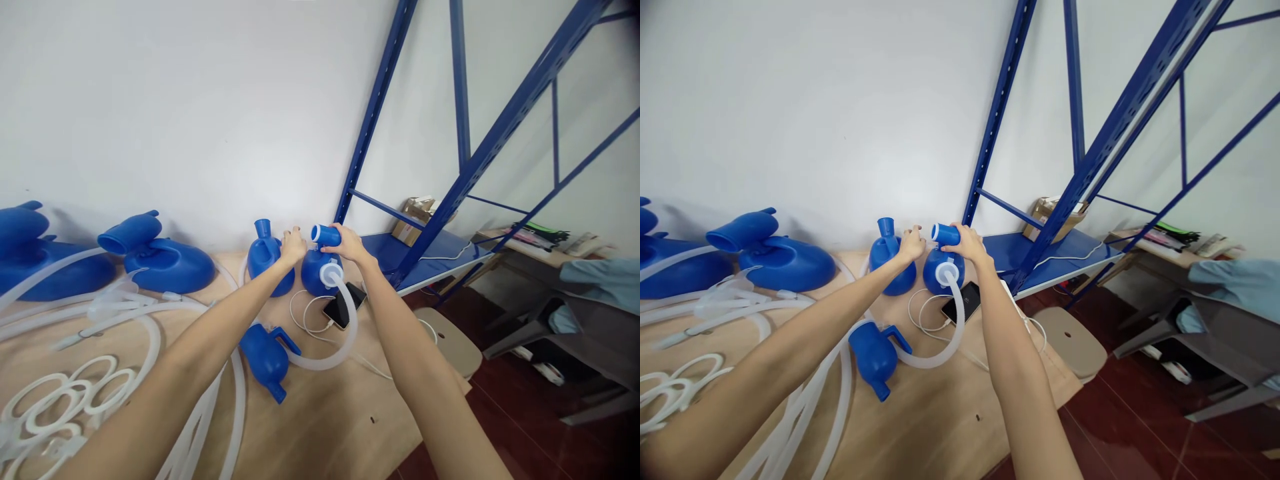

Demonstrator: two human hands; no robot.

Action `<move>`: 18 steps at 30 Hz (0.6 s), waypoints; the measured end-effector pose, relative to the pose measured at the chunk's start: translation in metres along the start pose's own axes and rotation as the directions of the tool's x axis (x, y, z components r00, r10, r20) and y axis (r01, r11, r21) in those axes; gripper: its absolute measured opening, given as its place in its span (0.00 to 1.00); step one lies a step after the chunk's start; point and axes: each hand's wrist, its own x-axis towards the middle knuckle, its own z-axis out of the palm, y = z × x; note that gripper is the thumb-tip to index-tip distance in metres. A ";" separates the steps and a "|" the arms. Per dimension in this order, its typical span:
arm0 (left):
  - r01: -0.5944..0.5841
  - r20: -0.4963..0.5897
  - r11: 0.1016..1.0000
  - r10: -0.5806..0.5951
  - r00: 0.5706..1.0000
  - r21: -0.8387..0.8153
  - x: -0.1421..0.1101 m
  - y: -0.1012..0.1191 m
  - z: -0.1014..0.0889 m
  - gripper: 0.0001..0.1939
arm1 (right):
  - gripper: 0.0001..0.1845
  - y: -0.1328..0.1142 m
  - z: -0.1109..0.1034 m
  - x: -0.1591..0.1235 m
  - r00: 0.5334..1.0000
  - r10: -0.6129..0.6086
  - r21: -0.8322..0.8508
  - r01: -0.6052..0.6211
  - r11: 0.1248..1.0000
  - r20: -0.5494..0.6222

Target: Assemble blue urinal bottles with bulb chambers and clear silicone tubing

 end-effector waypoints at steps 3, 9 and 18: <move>-0.113 -0.057 0.992 0.115 0.992 0.051 -0.017 0.001 0.000 0.20 | 0.42 -0.002 -0.001 0.002 1.000 0.022 0.012 -0.022 1.000 0.006; -0.226 0.042 0.974 0.225 0.973 0.021 -0.020 0.005 0.010 0.13 | 0.42 0.000 0.000 -0.001 0.997 0.075 0.031 -0.075 0.997 0.006; -0.199 0.215 0.955 0.246 0.945 -0.220 0.008 -0.007 0.021 0.18 | 0.42 -0.005 0.001 0.001 0.996 0.086 0.017 -0.086 0.996 0.011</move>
